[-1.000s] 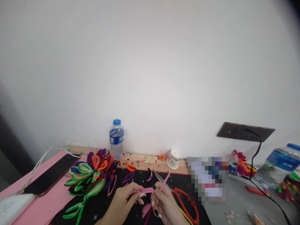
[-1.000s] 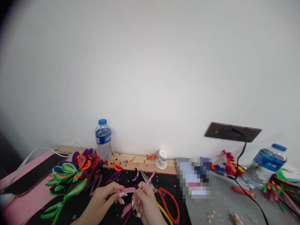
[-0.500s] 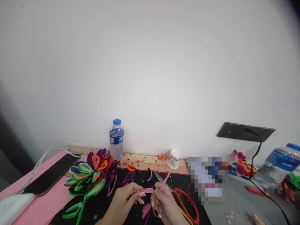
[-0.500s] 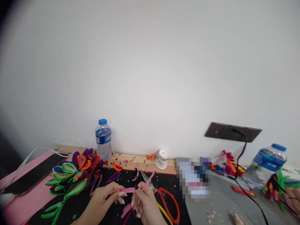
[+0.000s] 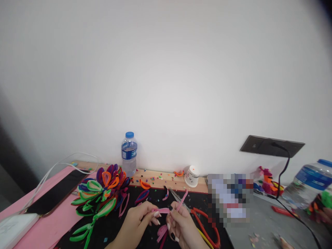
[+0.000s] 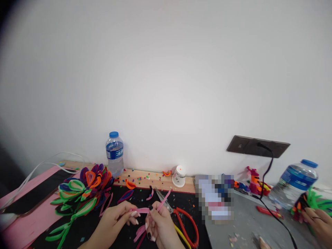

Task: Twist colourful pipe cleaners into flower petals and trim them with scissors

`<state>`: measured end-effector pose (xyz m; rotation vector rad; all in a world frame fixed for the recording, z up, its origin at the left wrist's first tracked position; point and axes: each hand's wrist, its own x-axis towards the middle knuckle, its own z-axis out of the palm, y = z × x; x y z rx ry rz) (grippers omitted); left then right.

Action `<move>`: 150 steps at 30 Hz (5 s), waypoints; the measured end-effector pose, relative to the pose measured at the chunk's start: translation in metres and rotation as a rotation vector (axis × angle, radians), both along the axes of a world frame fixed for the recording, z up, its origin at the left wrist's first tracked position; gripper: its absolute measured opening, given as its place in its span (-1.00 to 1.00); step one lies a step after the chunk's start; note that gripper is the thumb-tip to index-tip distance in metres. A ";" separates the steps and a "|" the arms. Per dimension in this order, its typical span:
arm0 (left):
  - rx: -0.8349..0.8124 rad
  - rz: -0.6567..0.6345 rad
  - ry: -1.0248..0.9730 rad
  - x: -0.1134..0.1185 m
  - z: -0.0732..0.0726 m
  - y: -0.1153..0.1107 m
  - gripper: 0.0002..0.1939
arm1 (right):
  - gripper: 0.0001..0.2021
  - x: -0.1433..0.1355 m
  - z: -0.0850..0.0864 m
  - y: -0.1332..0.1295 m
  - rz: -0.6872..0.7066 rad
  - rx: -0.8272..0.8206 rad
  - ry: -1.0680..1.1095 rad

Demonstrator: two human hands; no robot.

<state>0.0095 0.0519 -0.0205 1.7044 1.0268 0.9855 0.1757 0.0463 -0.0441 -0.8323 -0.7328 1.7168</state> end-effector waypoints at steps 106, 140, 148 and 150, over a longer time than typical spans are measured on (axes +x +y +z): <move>-0.132 -0.068 -0.069 0.005 0.002 0.005 -0.78 | -0.54 -0.001 0.013 -0.004 0.192 0.185 -0.392; 0.020 0.005 0.151 0.001 0.018 -0.006 -0.61 | -0.64 0.001 0.020 -0.007 0.272 0.165 -0.348; 0.043 -0.184 0.149 0.002 0.021 -0.006 -0.64 | -0.64 0.000 0.017 -0.007 0.238 0.181 -0.326; 0.050 -0.175 0.158 0.002 0.021 -0.007 -0.63 | -0.64 0.000 0.015 -0.006 0.233 0.172 -0.331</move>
